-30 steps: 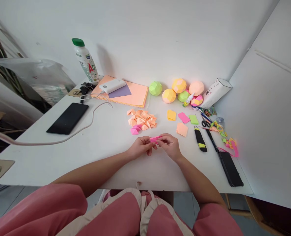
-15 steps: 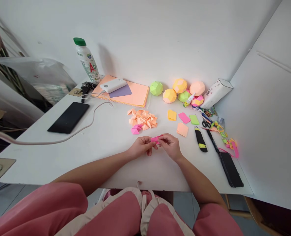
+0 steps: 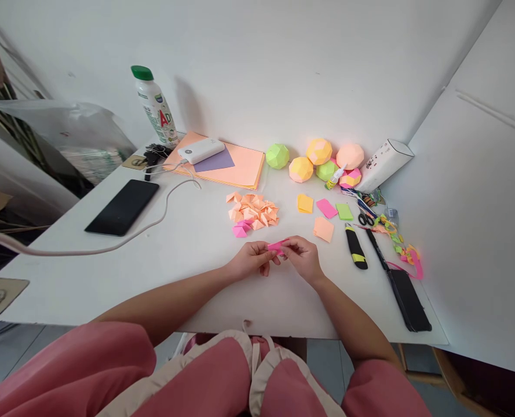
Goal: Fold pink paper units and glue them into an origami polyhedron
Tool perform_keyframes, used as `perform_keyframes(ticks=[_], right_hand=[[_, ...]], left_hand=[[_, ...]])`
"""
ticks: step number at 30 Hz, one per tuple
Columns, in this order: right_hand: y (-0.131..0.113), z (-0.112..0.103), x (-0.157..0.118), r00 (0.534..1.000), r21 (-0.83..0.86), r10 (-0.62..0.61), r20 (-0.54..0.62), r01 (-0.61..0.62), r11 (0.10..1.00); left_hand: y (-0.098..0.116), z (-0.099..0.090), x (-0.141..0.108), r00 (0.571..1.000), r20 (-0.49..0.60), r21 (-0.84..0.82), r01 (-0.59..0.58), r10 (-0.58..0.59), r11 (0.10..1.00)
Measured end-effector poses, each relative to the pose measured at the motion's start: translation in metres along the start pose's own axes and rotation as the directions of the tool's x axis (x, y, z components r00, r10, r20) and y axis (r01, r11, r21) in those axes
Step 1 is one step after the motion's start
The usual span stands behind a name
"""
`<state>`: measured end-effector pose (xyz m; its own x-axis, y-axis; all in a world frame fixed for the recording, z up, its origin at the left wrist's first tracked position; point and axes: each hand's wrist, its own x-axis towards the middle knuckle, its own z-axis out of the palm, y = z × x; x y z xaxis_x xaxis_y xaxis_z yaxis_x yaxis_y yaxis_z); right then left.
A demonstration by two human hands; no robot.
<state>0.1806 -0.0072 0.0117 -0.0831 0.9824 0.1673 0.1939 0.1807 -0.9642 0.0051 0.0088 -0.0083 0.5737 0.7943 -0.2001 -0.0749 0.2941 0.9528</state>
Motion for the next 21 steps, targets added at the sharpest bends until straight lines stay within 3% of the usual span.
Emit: perform_keyframes(ticks=[15, 21], right_hand=[[-0.001, 0.0013, -0.0013, 1.0, -0.009, -0.013, 0.012, 0.014, 1.0], [0.0006, 0.003, -0.0011, 0.995, 0.089, 0.099, 0.007, -0.1, 0.991]], left_hand=[[0.0081, 0.0033, -0.0022, 0.998, 0.01, 0.067, 0.067, -0.067, 0.996], [0.0068, 0.0038, -0.0015, 0.999, -0.012, 0.055, 0.04, -0.039, 0.998]])
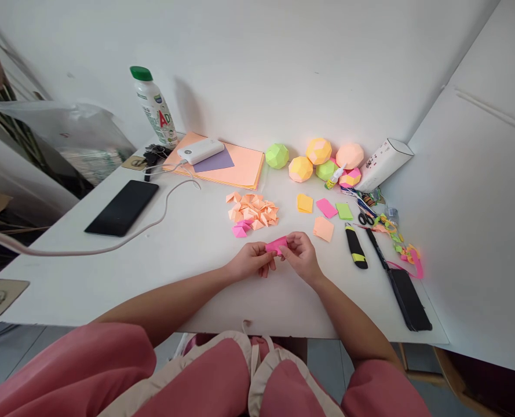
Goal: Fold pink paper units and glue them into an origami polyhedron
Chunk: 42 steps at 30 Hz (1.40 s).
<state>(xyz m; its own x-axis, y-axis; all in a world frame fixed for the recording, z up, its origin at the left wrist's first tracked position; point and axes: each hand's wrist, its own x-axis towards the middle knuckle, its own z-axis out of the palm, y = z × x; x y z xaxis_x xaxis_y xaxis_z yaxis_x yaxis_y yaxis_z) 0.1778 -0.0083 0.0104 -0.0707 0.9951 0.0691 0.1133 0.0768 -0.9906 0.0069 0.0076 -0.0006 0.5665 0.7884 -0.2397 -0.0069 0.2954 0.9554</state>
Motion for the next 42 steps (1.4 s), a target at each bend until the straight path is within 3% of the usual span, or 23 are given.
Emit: perform_keyframes(ticks=[6, 10, 23, 34, 42], right_hand=[[0.005, 0.001, 0.001, 0.979, 0.018, 0.12, 0.167, -0.125, 0.992], [0.007, 0.0, -0.001, 0.969, -0.025, 0.15, 0.195, -0.148, 0.989], [0.003, 0.001, -0.001, 0.975, -0.065, 0.158, 0.154, -0.15, 0.987], [-0.005, -0.02, 0.011, 0.991, -0.021, 0.124, 0.046, -0.123, 0.992], [0.001, -0.001, 0.003, 0.969, 0.093, 0.156, 0.193, -0.177, 0.98]], left_hand=[[-0.002, -0.001, 0.0, 1.0, -0.016, -0.023, -0.005, 0.004, 1.0], [-0.004, -0.001, -0.001, 1.0, 0.011, 0.017, -0.017, 0.017, 1.0], [-0.004, 0.0, -0.003, 0.998, 0.05, 0.093, -0.039, 0.034, 0.995], [0.0, -0.001, 0.002, 1.0, -0.007, -0.071, 0.022, -0.023, 0.997], [-0.001, -0.002, 0.001, 1.0, 0.027, -0.043, -0.005, 0.007, 0.999]])
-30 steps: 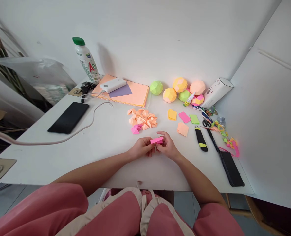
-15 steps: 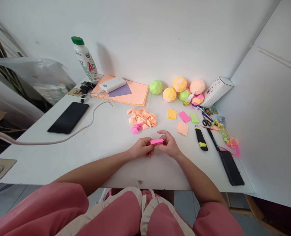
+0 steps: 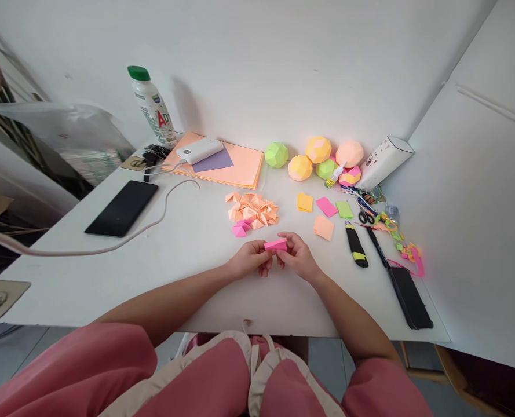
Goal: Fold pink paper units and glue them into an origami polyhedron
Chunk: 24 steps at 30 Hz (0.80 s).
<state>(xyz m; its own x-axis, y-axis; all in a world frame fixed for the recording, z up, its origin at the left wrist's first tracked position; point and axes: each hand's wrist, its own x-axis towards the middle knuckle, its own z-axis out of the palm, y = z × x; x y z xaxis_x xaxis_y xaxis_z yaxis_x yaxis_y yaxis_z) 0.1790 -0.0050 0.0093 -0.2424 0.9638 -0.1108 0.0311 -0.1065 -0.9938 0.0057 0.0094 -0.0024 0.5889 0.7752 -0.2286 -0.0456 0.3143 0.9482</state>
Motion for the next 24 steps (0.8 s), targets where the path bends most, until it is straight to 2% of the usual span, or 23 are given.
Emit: perform_keyframes(ticks=[5, 9, 13, 16, 20, 24], right_hand=[[0.001, 0.002, 0.0, 0.999, 0.041, 0.003, -0.045, -0.001, 0.999], [-0.003, -0.003, 0.001, 0.994, 0.058, 0.039, -0.099, -0.033, 0.998], [-0.008, -0.006, 0.002, 0.984, 0.078, 0.052, -0.169, -0.039, 0.996], [-0.009, -0.004, 0.002, 0.987, 0.087, 0.066, -0.147, -0.053, 0.995], [-0.004, 0.0, 0.001, 0.993, 0.057, 0.083, -0.088, -0.078, 0.995], [-0.002, -0.006, 0.003, 0.99, -0.007, 0.06, -0.131, -0.061, 0.998]], left_hand=[[0.002, 0.001, -0.002, 1.0, -0.012, 0.01, 0.018, -0.018, 1.0], [0.0, 0.0, -0.001, 0.999, -0.036, -0.06, 0.016, -0.018, 0.998], [-0.004, -0.001, 0.001, 0.997, -0.066, -0.155, -0.051, 0.042, 0.987], [-0.004, 0.0, 0.002, 0.991, -0.095, -0.198, -0.115, 0.098, 0.974], [-0.004, 0.003, 0.003, 0.988, -0.119, -0.228, -0.126, 0.101, 0.966], [-0.006, 0.003, 0.004, 0.982, -0.166, -0.244, -0.131, 0.092, 0.961]])
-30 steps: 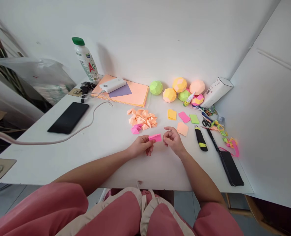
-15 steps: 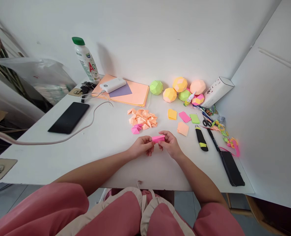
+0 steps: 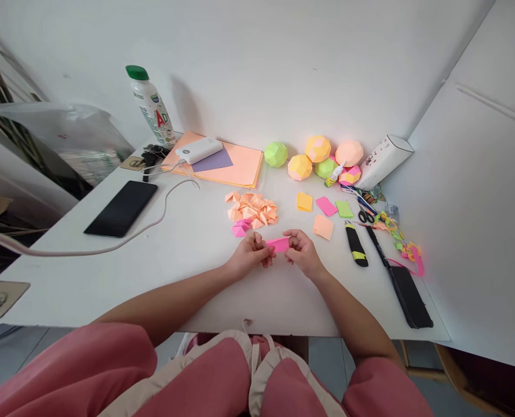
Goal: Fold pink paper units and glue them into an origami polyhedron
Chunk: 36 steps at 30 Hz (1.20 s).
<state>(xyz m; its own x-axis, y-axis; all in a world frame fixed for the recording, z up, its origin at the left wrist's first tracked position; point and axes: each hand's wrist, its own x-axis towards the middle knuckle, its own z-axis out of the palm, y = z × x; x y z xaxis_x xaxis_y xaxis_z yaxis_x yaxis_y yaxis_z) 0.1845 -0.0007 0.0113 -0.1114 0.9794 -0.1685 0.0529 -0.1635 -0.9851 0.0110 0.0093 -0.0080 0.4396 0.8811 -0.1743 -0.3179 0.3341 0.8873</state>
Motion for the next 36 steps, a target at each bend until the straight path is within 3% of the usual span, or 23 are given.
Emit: perform_keyframes(ticks=[3, 6, 9, 12, 20, 25, 30, 36], right_hand=[[-0.004, -0.008, 0.001, 0.996, -0.046, -0.068, -0.059, 0.065, 0.997], [-0.008, -0.013, 0.0, 0.962, -0.155, -0.259, -0.086, 0.244, 0.957], [-0.008, -0.013, -0.001, 0.879, -0.333, -0.475, 0.039, 0.46, 0.823], [-0.001, -0.012, 0.002, 0.844, -0.412, -0.517, 0.142, 0.525, 0.744], [-0.002, -0.009, 0.003, 0.883, -0.411, -0.464, 0.068, 0.449, 0.793], [-0.01, -0.006, -0.003, 0.951, -0.311, -0.282, 0.13, 0.309, 0.899], [-0.007, -0.009, -0.003, 0.984, -0.228, -0.043, 0.175, 0.083, 0.97], [-0.005, -0.011, 0.001, 0.97, -0.154, 0.088, 0.226, -0.054, 0.987]], left_hand=[[0.0, -0.001, 0.001, 0.999, -0.045, -0.018, -0.009, 0.008, 1.0], [0.001, -0.002, 0.003, 0.998, -0.07, -0.041, -0.009, 0.006, 0.999], [0.003, -0.003, 0.003, 1.0, -0.012, -0.047, 0.005, -0.006, 0.999], [0.004, -0.004, 0.003, 0.997, 0.071, -0.03, 0.007, -0.005, 1.0], [0.004, -0.006, 0.0, 0.988, 0.141, 0.127, 0.037, -0.055, 0.991], [0.006, -0.004, -0.003, 0.99, 0.125, 0.21, 0.042, -0.07, 0.977], [0.005, -0.001, -0.003, 0.994, 0.111, 0.113, -0.004, -0.009, 0.994], [-0.001, -0.001, -0.001, 0.994, 0.09, 0.016, -0.059, 0.058, 0.998]])
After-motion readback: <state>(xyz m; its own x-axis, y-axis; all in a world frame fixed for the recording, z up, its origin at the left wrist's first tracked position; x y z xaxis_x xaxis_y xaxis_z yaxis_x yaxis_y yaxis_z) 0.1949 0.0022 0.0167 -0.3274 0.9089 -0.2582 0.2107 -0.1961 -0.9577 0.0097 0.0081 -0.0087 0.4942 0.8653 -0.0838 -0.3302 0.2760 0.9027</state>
